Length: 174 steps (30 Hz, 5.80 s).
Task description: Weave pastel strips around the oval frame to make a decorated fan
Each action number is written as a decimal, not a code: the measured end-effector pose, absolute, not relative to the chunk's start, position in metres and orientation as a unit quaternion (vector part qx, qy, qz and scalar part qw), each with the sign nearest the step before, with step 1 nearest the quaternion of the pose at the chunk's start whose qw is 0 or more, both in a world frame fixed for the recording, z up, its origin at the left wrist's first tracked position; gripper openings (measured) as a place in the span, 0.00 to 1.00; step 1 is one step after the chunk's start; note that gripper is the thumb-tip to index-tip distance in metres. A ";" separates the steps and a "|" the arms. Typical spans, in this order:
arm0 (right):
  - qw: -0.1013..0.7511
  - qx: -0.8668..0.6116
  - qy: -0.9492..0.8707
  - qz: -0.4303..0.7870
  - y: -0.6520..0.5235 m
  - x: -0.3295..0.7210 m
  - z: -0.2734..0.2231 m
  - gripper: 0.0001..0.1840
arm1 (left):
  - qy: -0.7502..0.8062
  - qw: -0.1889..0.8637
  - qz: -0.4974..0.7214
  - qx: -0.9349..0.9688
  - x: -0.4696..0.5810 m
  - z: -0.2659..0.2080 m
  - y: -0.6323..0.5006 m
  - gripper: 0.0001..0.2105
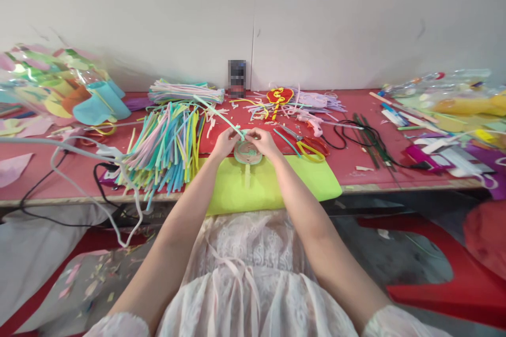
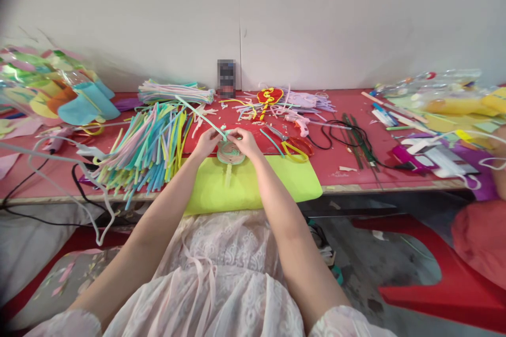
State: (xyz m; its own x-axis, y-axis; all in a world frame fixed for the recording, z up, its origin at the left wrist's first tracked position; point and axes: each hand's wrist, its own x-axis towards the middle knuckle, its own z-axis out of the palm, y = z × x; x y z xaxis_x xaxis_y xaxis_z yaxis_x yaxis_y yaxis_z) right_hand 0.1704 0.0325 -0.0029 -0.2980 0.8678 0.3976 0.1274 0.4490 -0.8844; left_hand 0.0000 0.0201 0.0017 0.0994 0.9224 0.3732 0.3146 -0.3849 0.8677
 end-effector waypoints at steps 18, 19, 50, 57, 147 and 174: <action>0.480 -0.373 -0.713 0.349 0.028 0.166 -0.001 0.10 | 0.518 0.293 0.499 0.630 0.001 -0.006 0.025 0.10; 0.482 -0.375 -0.709 0.352 0.027 0.166 0.000 0.10 | 0.515 0.298 0.505 0.625 0.002 -0.006 0.025 0.09; 0.523 -0.382 -0.641 0.411 0.026 0.161 -0.001 0.15 | 0.440 0.391 0.563 0.580 0.006 -0.010 0.026 0.12; 0.520 -0.370 -0.593 0.491 0.029 0.160 -0.003 0.17 | 0.436 0.367 0.568 0.593 0.007 -0.007 0.024 0.11; 0.417 -0.302 -0.624 0.588 0.028 0.172 -0.003 0.18 | 0.433 0.388 0.476 0.660 -0.008 -0.001 0.022 0.14; 0.458 -0.369 -0.594 0.550 0.027 0.166 -0.002 0.19 | 0.444 0.373 0.523 0.624 0.000 0.006 0.017 0.12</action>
State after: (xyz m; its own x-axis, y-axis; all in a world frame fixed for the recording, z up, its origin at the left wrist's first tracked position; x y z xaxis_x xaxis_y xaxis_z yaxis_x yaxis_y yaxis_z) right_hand 0.1663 0.0270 -0.0020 -0.3087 0.9412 0.1375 -0.0650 0.1234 -0.9902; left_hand -0.0003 0.0173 0.0056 0.0585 0.9454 0.3206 0.1646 -0.3259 0.9310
